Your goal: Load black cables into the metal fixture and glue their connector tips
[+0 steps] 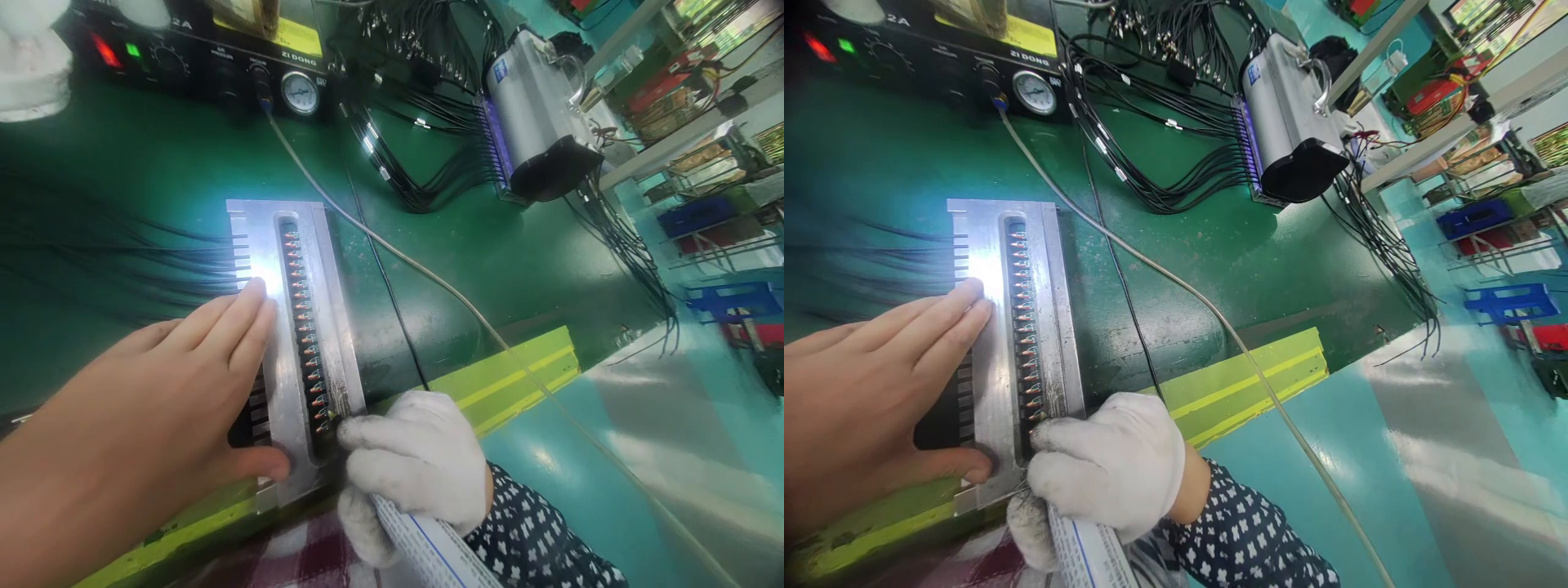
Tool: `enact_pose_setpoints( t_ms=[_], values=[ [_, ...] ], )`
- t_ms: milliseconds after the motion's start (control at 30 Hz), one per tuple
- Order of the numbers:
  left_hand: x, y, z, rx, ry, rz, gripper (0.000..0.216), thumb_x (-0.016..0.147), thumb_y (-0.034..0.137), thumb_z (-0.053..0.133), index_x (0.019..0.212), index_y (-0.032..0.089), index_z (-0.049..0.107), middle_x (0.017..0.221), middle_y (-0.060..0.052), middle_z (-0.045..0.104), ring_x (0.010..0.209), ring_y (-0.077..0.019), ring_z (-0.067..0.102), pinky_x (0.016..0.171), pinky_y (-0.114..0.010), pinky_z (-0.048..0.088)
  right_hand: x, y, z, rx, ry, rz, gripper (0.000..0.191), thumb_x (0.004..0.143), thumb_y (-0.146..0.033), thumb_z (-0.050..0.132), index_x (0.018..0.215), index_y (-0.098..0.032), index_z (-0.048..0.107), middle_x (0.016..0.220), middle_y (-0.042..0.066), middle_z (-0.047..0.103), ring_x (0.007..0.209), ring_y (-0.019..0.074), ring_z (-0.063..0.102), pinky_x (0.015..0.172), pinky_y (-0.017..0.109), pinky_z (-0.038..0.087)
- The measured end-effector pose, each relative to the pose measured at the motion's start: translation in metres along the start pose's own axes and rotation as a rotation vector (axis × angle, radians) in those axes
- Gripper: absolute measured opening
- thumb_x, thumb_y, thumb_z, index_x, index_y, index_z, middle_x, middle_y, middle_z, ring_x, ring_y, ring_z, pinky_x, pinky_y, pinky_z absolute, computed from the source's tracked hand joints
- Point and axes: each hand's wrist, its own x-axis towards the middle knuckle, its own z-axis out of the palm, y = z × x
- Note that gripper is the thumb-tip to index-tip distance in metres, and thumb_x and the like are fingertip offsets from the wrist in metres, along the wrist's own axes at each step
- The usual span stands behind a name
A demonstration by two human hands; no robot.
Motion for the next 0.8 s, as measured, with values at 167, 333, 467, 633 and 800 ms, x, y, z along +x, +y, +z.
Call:
enact_pose_setpoints(
  t_ms=[167, 333, 467, 633, 800],
  values=[
    [-0.002, 0.001, 0.002, -0.013, 0.007, -0.012, 0.124, 0.070, 0.100, 0.012, 0.161, 0.018, -0.013, 0.159, -0.022, 0.042, 0.136, -0.0441, 0.051, 0.094, -0.055, 0.051, 0.000, 0.001, -0.001, 0.009, -0.002, 0.005, 0.005, 0.085, -0.025, 0.065, 0.084, -0.023, 0.061, 0.092, -0.004, 0.075, 0.055, 0.0115, 0.051, 0.052, 0.035, 0.028],
    [-0.003, 0.000, 0.002, -0.013, 0.015, 0.007, 0.115, 0.078, 0.093, 0.006, 0.161, 0.014, -0.010, 0.160, -0.023, 0.039, 0.140, -0.0429, 0.047, 0.099, -0.056, 0.049, -0.001, 0.002, 0.000, 0.051, 0.063, 0.016, 0.010, 0.082, -0.029, 0.066, 0.082, -0.022, 0.059, 0.095, -0.004, 0.076, 0.055, 0.0102, 0.053, 0.053, 0.034, 0.030],
    [-0.002, -0.001, 0.003, -0.014, 0.023, 0.010, 0.114, 0.079, 0.092, 0.006, 0.161, 0.014, -0.010, 0.159, -0.023, 0.040, 0.139, -0.0436, 0.048, 0.097, -0.057, 0.049, 0.000, 0.000, 0.000, 0.057, 0.098, 0.047, 0.008, 0.081, -0.028, 0.065, 0.081, -0.023, 0.059, 0.096, -0.004, 0.076, 0.056, 0.0109, 0.054, 0.053, 0.034, 0.031],
    [-0.004, -0.001, 0.004, -0.021, 0.007, 0.007, 0.123, 0.073, 0.098, 0.015, 0.161, 0.016, -0.010, 0.162, -0.021, 0.038, 0.138, -0.0442, 0.048, 0.098, -0.057, 0.049, 0.002, 0.006, 0.002, 0.070, 0.077, -0.046, 0.007, 0.080, -0.026, 0.063, 0.083, -0.022, 0.059, 0.093, -0.004, 0.075, 0.053, 0.0106, 0.051, 0.050, 0.034, 0.028],
    [-0.005, -0.001, 0.005, -0.027, -0.005, -0.005, 0.121, 0.073, 0.097, 0.011, 0.161, 0.017, -0.011, 0.162, -0.021, 0.038, 0.137, -0.0451, 0.049, 0.095, -0.058, 0.050, 0.001, 0.010, 0.003, 0.069, 0.066, -0.044, 0.002, 0.085, -0.024, 0.059, 0.084, -0.022, 0.060, 0.094, -0.004, 0.075, 0.053, 0.0110, 0.051, 0.050, 0.035, 0.028]
  ],
)
